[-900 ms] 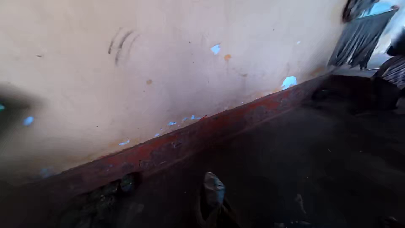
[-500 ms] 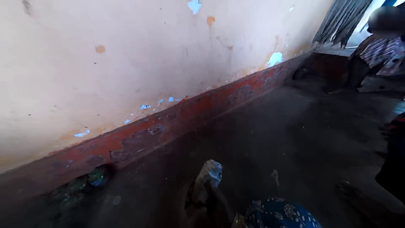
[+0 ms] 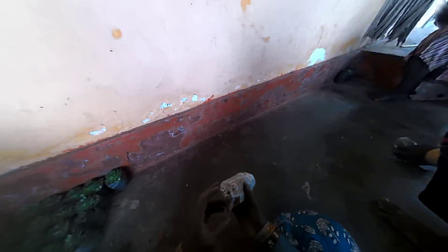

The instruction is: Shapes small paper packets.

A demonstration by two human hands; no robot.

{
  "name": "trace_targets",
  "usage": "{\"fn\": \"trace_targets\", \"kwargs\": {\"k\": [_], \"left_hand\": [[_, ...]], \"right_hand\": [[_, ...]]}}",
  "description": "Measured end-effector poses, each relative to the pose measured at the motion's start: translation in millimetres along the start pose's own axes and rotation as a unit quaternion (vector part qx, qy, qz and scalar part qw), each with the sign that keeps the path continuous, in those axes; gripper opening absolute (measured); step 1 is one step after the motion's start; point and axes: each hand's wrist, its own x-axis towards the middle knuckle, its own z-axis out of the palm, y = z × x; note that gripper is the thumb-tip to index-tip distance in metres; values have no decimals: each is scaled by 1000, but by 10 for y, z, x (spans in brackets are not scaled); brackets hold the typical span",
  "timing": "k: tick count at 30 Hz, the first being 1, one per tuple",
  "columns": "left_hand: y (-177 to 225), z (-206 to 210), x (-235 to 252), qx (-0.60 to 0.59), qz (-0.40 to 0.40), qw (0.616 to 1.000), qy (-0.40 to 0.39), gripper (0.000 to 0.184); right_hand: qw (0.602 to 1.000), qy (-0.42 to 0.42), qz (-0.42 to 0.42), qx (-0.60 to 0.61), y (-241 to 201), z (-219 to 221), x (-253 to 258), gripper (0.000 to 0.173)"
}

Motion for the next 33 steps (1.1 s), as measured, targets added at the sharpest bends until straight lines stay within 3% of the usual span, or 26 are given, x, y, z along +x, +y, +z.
{"fn": "trace_targets", "kwargs": {"k": [2,5,9,14,17,21,24,26,28,30,33], "left_hand": [[25,-1,12,15,-7,999,33,59],[-11,-22,40,217,73,971,65,35],[-60,-16,19,349,163,918,97,30],[-124,-146,98,426,239,872,43,19],[-117,-233,124,434,225,872,-7,17],[-30,-358,188,409,192,887,-94,17],[-30,-395,167,336,95,931,-106,21],[-106,-349,131,339,104,930,-91,25],[-137,-245,93,370,141,911,-112,43],[-144,-133,51,393,168,897,-116,41],[-83,-121,30,342,94,932,-78,33]], "right_hand": [[1000,-13,5,2,-80,48,-52,38],[998,-54,18,-1,-44,53,-92,36],[997,-37,51,-44,56,67,-91,36],[991,-33,116,-51,100,-21,-35,37],[988,14,92,-122,54,8,-26,45],[978,22,71,-196,-48,15,12,69],[978,22,103,-182,-23,-6,23,58],[980,36,112,-161,-16,-39,72,52],[978,47,123,-161,-32,-48,106,50],[970,41,133,-197,-45,28,40,49],[974,-2,98,-204,16,-68,116,57]]}}
